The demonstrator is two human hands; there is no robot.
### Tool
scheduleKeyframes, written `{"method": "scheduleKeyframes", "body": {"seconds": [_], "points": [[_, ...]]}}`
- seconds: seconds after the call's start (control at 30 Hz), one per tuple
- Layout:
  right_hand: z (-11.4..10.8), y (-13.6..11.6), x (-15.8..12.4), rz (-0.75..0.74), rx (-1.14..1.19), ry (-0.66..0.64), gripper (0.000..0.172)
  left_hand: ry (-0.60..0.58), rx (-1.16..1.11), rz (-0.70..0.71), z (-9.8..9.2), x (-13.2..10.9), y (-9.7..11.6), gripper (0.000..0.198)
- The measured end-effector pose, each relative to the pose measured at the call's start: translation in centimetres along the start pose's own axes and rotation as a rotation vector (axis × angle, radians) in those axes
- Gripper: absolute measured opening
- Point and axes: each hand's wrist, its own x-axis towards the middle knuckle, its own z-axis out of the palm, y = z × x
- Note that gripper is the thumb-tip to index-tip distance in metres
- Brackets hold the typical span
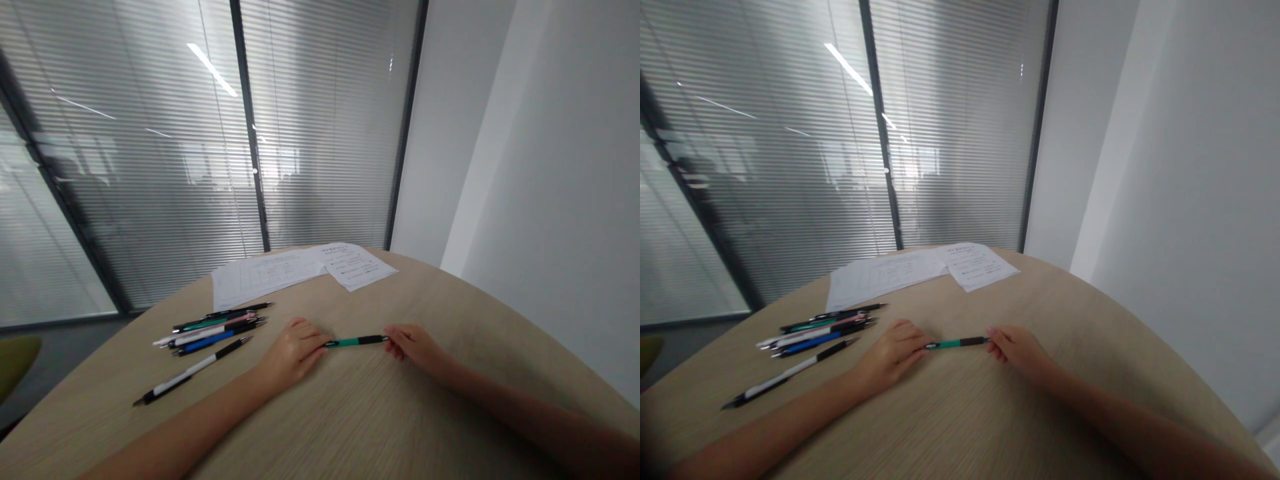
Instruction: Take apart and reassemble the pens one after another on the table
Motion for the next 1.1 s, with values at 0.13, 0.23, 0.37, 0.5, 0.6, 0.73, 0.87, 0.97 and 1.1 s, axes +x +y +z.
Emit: {"method": "scheduleKeyframes", "body": {"seconds": [0.13,0.23,0.37,0.5,0.6,0.73,0.87,0.97,1.1], "points": [[0.07,-0.22,0.1,-0.073,0.131,0.033,0.035,0.018,-0.02,-0.064,0.21,-0.06,-0.49,0.022],[0.2,-0.49,0.12,-0.083,0.204,0.019,0.033,0.016,-0.033,-0.085,0.28,-0.08,-0.69,0.022],[0.23,-0.39,0.09,-0.076,0.15,0.002,0.025,-0.007,-0.032,-0.072,0.23,-0.04,-0.58,0.022],[0.01,0.08,0.06,-0.076,-0.013,-0.008,0.027,-0.04,-0.024,-0.031,0.2,-0.06,-0.32,0.022],[-0.09,0.24,0.06,-0.052,-0.056,-0.012,0.034,-0.045,-0.019,-0.016,0.2,-0.07,-0.19,0.022],[0.04,-0.01,0.08,-0.052,0.033,-0.011,0.035,-0.022,-0.019,-0.042,0.16,0.0,-0.23,0.022],[0.37,-0.41,0.05,-0.098,0.184,-0.005,0.032,0.022,-0.014,-0.076,0.16,0.06,-0.4,0.022],[0.49,-0.47,0.02,-0.089,0.199,-0.018,0.03,0.027,-0.003,-0.082,0.23,0.04,-0.45,0.022],[0.23,-0.25,-0.02,-0.075,0.092,-0.036,0.025,0.011,-0.007,-0.063,0.21,0.04,-0.25,0.022]]}}
